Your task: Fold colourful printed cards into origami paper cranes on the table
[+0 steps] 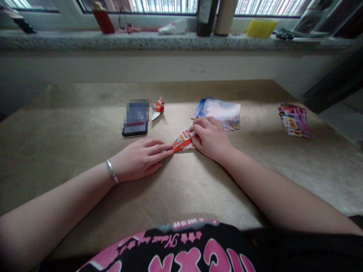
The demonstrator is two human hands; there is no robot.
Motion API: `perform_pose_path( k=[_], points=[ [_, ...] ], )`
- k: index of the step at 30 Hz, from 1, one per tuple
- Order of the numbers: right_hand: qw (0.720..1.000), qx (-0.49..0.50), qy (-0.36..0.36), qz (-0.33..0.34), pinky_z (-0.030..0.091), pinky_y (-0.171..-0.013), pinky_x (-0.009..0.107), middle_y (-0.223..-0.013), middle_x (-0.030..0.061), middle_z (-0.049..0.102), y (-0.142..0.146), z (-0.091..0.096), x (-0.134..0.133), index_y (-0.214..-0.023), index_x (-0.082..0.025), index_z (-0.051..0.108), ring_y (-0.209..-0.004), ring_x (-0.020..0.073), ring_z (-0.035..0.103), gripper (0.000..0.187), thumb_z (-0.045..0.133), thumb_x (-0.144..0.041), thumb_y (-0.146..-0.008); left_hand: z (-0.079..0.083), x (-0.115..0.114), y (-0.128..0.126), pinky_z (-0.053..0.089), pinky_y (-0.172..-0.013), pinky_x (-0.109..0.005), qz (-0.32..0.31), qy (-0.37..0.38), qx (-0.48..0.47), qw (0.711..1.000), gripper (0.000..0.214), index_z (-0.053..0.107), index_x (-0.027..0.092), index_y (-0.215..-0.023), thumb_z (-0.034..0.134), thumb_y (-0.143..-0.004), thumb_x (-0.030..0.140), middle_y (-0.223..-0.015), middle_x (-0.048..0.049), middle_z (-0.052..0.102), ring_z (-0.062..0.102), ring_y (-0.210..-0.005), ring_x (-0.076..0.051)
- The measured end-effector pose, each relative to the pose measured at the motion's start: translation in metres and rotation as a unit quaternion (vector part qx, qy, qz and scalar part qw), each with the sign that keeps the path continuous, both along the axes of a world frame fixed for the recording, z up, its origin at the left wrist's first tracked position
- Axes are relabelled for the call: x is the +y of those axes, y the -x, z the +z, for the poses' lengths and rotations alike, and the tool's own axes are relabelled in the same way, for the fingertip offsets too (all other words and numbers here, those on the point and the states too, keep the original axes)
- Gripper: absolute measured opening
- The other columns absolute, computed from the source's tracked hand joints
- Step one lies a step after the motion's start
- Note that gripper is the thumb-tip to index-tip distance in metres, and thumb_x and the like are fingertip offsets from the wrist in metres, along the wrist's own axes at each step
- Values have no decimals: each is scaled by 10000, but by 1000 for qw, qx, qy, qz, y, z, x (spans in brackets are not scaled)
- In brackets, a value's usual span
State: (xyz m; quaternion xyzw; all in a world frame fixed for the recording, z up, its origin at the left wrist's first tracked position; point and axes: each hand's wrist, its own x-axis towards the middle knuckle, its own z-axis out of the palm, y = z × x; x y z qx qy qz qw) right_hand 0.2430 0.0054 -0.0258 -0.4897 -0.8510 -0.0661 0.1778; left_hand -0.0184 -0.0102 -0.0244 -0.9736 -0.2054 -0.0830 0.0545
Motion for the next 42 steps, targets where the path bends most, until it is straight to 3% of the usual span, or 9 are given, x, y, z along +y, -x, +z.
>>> perform_pose_path(
  k=[2,4,6,11,15,19,23,30,42],
  points=[
    [998,-11,-12,54,309,-980,426,-1146,87,611,4,2,-3,-948,-202,660,-1091,262,479,261,449,-344,-888,0,0,0,467,-909,-404,0,-5,8,1000,442,459,151,-1330,456,-907,278,-1325,-81,534,524,-1092,-243],
    [995,-26,4,100,237,-1039,449,-1028,45,658,9,3,-6,-913,-229,671,-1036,233,509,291,416,-368,-912,0,0,-1,463,-915,-405,0,-7,14,1000,446,450,154,-1338,446,-912,285,-1337,-74,525,521,-1094,-244],
    [995,-37,12,95,200,-1050,484,-942,36,677,14,4,-10,-913,-237,678,-1002,239,518,310,405,-384,-920,0,0,-2,459,-917,-402,0,-8,14,1000,446,449,158,-1339,448,-912,287,-1332,-74,529,521,-1095,-242],
    [997,-69,0,45,276,-970,501,-865,75,657,24,4,-15,-887,-229,670,-979,272,495,323,393,-390,-921,1,0,-3,459,-912,-377,0,-3,-2,1000,434,476,173,-1317,478,-895,273,-1280,-86,569,536,-1081,-227],
    [992,-85,-15,88,287,-955,465,-923,70,644,26,2,-15,-878,-230,650,-1041,269,464,320,372,-380,-932,1,0,-1,462,-918,-384,0,3,2,1000,452,452,168,-1342,461,-906,286,-1289,-78,564,529,-1090,-232],
    [990,-68,31,122,327,-880,395,-871,79,623,27,-2,-8,-852,-192,628,-886,230,486,290,413,-376,-916,0,1,1,458,-933,-362,-1,13,4,1000,436,453,181,-1345,432,-915,250,-1306,-67,555,529,-1095,-209],
    [990,-18,82,116,334,-771,334,-866,77,621,26,-7,0,-818,-179,605,-842,211,496,248,479,-381,-888,0,1,1,465,-933,-368,-2,18,3,1000,435,462,175,-1336,435,-908,242,-1306,-59,556,528,-1102,-211],
    [989,2,121,81,310,-752,319,-840,53,645,27,-9,2,-774,-188,587,-835,202,530,220,521,-378,-862,0,1,0,479,-919,-373,0,17,-2,1000,427,488,160,-1313,448,-894,232,-1277,-71,577,536,-1096,-217],
    [992,-22,109,52,303,-800,349,-857,58,651,29,-9,2,-774,-195,590,-855,223,534,232,515,-398,-859,-1,1,-2,484,-913,-374,8,22,-6,1000,430,490,166,-1312,455,-887,224,-1281,-60,575,538,-1085,-222]
  ],
)
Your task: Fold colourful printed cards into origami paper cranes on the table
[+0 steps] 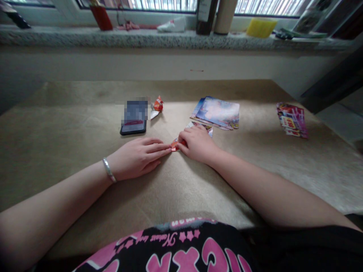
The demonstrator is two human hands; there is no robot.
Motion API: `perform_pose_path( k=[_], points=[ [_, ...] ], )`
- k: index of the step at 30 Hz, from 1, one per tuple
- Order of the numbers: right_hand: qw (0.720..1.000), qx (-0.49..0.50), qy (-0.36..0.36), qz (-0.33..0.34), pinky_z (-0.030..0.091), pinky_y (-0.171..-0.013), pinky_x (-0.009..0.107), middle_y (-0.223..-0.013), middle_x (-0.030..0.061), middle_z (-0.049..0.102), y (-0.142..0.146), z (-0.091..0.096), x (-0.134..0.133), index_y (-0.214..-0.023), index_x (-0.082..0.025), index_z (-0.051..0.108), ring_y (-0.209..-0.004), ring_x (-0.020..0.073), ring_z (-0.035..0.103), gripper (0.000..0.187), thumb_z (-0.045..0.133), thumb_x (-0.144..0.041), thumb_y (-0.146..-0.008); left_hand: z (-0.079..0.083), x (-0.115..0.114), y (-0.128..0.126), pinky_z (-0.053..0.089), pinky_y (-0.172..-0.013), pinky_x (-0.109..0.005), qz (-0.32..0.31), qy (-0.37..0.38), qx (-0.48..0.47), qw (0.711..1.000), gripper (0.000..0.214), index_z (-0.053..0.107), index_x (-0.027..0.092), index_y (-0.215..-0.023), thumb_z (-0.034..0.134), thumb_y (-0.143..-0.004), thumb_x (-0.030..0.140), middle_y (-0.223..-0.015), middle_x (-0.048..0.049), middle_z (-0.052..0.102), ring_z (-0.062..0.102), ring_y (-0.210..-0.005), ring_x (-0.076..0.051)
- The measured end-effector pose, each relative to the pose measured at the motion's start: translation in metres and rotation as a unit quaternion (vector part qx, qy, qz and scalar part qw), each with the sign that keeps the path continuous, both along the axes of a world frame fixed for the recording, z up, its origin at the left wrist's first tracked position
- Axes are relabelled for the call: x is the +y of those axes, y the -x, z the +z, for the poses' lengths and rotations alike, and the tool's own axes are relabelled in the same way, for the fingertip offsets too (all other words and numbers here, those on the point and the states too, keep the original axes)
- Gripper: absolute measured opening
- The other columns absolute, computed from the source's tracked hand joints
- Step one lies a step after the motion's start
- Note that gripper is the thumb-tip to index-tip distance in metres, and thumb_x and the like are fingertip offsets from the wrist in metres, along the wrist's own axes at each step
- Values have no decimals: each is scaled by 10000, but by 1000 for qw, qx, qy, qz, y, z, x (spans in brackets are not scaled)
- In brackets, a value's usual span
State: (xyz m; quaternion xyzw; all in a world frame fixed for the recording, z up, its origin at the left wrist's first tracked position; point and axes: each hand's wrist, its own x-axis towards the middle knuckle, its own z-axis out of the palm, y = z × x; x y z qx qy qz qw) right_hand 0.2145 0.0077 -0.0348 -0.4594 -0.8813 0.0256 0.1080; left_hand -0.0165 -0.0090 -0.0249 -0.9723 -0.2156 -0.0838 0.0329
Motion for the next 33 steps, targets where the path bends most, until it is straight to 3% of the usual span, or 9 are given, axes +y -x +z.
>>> perform_pose_path(
  k=[33],
  points=[
    [999,32,16,-2,298,-763,324,-832,45,665,0,-6,3,-782,-194,609,-831,204,543,228,553,-406,-843,5,3,3,516,-865,-329,-15,40,-32,999,299,629,152,-1095,431,-871,143,-1113,-65,657,588,-1016,-186]
  ],
)
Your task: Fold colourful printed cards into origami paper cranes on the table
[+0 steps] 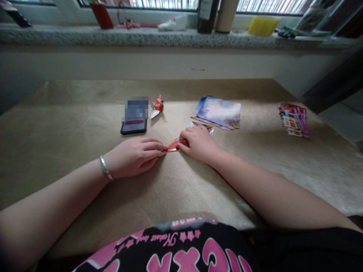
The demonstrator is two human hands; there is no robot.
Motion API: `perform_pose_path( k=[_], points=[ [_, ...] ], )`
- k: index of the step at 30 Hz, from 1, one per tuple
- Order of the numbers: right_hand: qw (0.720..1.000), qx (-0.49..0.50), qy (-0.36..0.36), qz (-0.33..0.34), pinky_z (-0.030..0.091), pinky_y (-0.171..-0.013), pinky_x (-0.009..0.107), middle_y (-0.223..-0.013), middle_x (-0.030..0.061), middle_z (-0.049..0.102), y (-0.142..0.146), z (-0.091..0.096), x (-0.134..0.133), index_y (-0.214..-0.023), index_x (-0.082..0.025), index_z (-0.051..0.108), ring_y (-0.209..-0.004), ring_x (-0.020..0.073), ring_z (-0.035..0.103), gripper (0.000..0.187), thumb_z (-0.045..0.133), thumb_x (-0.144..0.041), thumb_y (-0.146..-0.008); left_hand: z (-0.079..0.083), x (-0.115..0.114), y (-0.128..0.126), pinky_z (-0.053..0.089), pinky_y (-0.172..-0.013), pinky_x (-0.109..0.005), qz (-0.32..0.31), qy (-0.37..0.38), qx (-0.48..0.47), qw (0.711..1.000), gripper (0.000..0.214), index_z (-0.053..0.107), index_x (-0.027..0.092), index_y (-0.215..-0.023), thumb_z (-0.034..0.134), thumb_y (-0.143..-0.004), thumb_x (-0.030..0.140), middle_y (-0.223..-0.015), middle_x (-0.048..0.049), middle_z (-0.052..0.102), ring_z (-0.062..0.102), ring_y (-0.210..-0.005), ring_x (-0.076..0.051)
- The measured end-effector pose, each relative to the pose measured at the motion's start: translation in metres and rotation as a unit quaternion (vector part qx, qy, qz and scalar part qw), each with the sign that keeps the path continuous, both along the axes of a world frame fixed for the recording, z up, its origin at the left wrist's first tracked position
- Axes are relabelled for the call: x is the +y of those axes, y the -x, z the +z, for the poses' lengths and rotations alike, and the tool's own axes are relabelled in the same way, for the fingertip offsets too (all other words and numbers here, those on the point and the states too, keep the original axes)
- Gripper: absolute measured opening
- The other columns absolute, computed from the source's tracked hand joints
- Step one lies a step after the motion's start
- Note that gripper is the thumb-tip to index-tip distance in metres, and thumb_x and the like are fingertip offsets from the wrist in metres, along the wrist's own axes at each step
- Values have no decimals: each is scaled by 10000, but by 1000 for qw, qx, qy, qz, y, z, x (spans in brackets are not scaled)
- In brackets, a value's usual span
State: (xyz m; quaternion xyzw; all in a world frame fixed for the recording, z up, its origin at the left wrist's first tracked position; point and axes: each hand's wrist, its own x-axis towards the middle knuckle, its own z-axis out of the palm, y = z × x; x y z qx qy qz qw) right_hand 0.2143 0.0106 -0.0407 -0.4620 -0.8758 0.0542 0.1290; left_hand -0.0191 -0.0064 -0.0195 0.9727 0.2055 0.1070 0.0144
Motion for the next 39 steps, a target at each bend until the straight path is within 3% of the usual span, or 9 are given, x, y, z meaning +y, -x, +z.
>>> perform_pose_path(
  k=[18,25,39],
  points=[
    [1000,27,9,9,305,-750,317,-811,50,659,5,-2,-3,-752,-186,606,-794,184,533,237,548,-391,-857,-3,6,8,507,-820,-278,8,46,-36,998,235,640,163,-944,425,-856,128,-1057,-58,658,606,-914,-146],
    [999,36,17,7,309,-750,315,-807,47,659,9,-1,-4,-763,-188,606,-810,184,548,226,553,-388,-854,-5,3,3,515,-833,-327,-13,-19,-26,999,319,598,180,-1151,443,-874,155,-1098,-58,665,583,-982,-186],
    [998,62,4,1,340,-758,324,-806,49,651,8,-2,-4,-789,-192,628,-804,191,541,188,586,-371,-829,0,-2,-1,516,-826,-321,16,-23,1,1000,300,633,178,-1112,449,-876,170,-1069,-69,662,584,-950,-184]
  ],
)
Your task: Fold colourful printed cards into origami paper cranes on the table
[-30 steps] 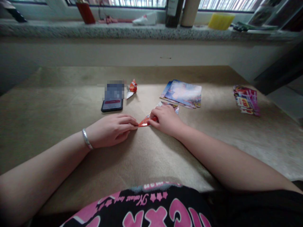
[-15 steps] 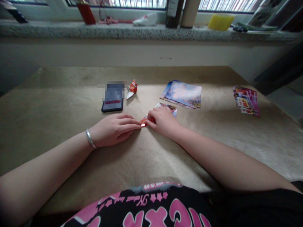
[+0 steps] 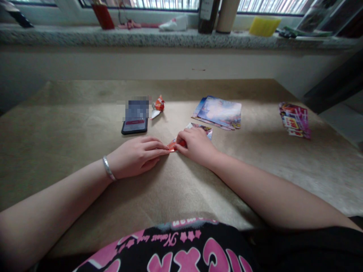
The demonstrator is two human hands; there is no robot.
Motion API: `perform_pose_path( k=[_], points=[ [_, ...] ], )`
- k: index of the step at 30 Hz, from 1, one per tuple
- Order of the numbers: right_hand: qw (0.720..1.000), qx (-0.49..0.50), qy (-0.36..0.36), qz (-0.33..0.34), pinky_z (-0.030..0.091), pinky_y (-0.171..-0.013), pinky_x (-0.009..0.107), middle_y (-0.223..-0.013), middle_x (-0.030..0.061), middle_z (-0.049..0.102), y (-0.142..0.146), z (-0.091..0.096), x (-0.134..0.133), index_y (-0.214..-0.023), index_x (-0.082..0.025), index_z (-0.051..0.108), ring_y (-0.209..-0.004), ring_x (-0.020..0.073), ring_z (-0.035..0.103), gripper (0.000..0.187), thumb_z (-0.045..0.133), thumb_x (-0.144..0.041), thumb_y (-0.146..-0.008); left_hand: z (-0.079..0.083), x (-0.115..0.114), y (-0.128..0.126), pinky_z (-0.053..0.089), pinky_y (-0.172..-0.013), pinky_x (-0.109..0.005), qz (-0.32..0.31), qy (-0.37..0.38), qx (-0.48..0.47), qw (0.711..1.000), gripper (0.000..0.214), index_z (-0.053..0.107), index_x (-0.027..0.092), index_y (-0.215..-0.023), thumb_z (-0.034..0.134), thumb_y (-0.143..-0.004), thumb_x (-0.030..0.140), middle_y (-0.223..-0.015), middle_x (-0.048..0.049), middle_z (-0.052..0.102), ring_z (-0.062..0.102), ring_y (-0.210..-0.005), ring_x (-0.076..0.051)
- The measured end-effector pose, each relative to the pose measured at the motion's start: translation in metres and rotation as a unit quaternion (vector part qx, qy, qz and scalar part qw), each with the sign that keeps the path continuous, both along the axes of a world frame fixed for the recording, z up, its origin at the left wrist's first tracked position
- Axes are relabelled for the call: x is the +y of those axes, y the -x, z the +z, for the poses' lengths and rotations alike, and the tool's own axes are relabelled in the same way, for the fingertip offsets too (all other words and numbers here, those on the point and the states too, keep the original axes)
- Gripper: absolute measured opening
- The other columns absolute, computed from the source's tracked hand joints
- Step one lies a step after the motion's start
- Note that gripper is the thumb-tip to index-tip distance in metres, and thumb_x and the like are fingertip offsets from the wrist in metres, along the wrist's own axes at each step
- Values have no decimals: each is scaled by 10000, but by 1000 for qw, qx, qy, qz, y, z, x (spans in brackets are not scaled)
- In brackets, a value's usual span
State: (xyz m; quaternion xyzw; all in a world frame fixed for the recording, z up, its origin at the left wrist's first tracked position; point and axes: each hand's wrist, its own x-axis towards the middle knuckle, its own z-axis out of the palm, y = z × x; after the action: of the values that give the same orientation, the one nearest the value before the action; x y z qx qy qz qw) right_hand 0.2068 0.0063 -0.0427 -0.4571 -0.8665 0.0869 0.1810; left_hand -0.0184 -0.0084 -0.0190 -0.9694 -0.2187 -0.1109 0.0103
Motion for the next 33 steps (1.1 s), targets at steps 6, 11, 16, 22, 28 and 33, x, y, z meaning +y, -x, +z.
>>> perform_pose_path(
  k=[6,11,16,22,28,33],
  points=[
    [992,15,-85,94,342,-903,400,-948,43,660,-8,1,0,-833,-227,671,-948,206,524,159,573,-351,-856,1,-3,-2,513,-814,-323,14,-10,16,1000,282,632,169,-1088,439,-883,181,-1049,-75,656,585,-941,-190],
    [977,6,-150,154,289,-1011,469,-1022,-2,667,-9,4,-4,-926,-287,689,-1100,211,471,177,530,-358,-893,1,-1,0,506,-810,-309,12,-22,16,1000,251,638,169,-1042,447,-880,187,-1020,-76,657,591,-924,-179],
    [968,-20,-131,214,433,-827,354,-974,50,687,-6,5,-6,-1044,-226,682,-938,190,524,269,437,-245,-937,0,2,1,507,-769,-288,7,-29,9,999,234,645,169,-1002,450,-873,184,-983,-67,659,592,-867,-168],
    [965,-44,-144,214,427,-715,320,-905,70,678,-5,7,-7,-1018,-201,693,-819,178,546,282,425,-233,-936,0,2,1,507,-785,-299,9,-25,17,999,245,644,169,-1019,444,-879,190,-992,-70,654,584,-880,-172],
    [964,-83,-151,201,404,-723,317,-939,70,667,-6,9,-8,-1031,-236,678,-848,181,542,265,432,-245,-933,2,1,0,505,-780,-294,13,-26,22,999,242,645,171,-1014,450,-872,182,-996,-72,652,585,-878,-170],
    [961,-102,-164,196,393,-712,310,-933,61,663,-7,10,-8,-998,-231,678,-824,179,532,259,429,-245,-930,1,2,2,504,-792,-294,7,-13,17,1000,250,636,172,-1032,448,-868,162,-1011,-70,652,587,-891,-169]
  ],
)
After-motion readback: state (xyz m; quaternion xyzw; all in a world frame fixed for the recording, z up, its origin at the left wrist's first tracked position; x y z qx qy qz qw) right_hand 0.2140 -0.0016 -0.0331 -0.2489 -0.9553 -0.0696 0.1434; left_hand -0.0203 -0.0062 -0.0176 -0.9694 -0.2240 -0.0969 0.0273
